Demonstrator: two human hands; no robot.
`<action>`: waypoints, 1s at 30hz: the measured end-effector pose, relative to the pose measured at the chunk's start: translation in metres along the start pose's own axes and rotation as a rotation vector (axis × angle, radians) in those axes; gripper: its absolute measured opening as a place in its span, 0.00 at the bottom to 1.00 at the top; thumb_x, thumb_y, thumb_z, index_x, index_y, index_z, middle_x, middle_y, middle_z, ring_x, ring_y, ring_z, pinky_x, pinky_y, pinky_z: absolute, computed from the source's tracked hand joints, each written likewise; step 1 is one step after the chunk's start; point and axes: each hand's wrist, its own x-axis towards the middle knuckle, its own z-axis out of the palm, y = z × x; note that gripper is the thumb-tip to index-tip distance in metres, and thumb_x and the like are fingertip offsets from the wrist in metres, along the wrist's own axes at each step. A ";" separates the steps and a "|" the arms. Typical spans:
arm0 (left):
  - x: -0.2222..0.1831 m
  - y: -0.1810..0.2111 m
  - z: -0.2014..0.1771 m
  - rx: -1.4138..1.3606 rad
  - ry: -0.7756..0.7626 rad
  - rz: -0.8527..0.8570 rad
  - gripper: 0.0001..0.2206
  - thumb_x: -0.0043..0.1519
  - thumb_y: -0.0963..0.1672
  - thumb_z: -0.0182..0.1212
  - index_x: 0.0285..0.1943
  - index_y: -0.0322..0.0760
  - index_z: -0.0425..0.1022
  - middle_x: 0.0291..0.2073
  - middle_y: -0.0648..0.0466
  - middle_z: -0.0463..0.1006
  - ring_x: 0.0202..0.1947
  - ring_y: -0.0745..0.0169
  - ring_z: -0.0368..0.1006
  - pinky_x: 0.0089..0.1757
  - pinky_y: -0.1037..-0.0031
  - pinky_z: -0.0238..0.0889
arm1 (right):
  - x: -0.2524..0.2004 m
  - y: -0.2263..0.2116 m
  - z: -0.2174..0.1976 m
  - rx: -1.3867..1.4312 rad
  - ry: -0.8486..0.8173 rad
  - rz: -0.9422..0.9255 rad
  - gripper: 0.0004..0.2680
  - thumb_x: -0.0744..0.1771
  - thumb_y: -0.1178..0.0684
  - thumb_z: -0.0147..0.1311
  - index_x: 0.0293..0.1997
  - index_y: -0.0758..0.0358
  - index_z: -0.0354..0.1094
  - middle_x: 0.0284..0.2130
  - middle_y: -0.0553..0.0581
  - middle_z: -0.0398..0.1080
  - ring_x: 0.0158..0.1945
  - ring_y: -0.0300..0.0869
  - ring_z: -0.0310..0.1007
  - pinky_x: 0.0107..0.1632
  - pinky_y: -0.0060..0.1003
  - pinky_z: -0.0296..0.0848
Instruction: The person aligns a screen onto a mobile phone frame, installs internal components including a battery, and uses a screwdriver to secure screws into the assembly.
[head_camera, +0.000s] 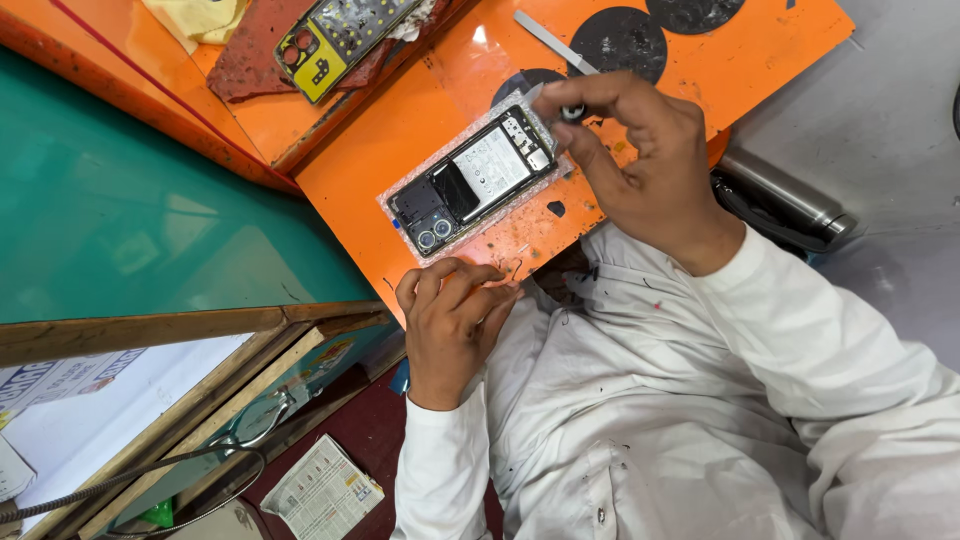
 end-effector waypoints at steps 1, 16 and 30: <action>-0.002 -0.001 0.000 -0.012 -0.014 0.001 0.08 0.56 0.46 0.75 0.40 0.48 0.80 0.44 0.66 0.81 0.51 0.62 0.72 0.55 0.67 0.54 | 0.000 0.000 0.000 0.015 -0.005 0.012 0.08 0.69 0.62 0.71 0.49 0.65 0.74 0.40 0.57 0.75 0.40 0.38 0.75 0.44 0.28 0.74; 0.000 0.003 0.007 -0.112 0.020 -0.007 0.08 0.56 0.42 0.74 0.42 0.42 0.82 0.43 0.59 0.80 0.48 0.58 0.74 0.49 0.68 0.64 | 0.015 0.007 -0.003 -0.052 -0.093 -0.054 0.12 0.66 0.61 0.73 0.52 0.66 0.75 0.37 0.58 0.73 0.37 0.40 0.75 0.41 0.31 0.73; 0.001 0.011 0.003 -0.131 0.077 -0.056 0.09 0.55 0.42 0.75 0.37 0.37 0.77 0.46 0.54 0.80 0.50 0.55 0.74 0.49 0.66 0.67 | 0.024 -0.001 -0.009 0.247 -0.213 0.084 0.11 0.69 0.69 0.60 0.58 0.67 0.73 0.43 0.56 0.75 0.45 0.37 0.79 0.54 0.29 0.78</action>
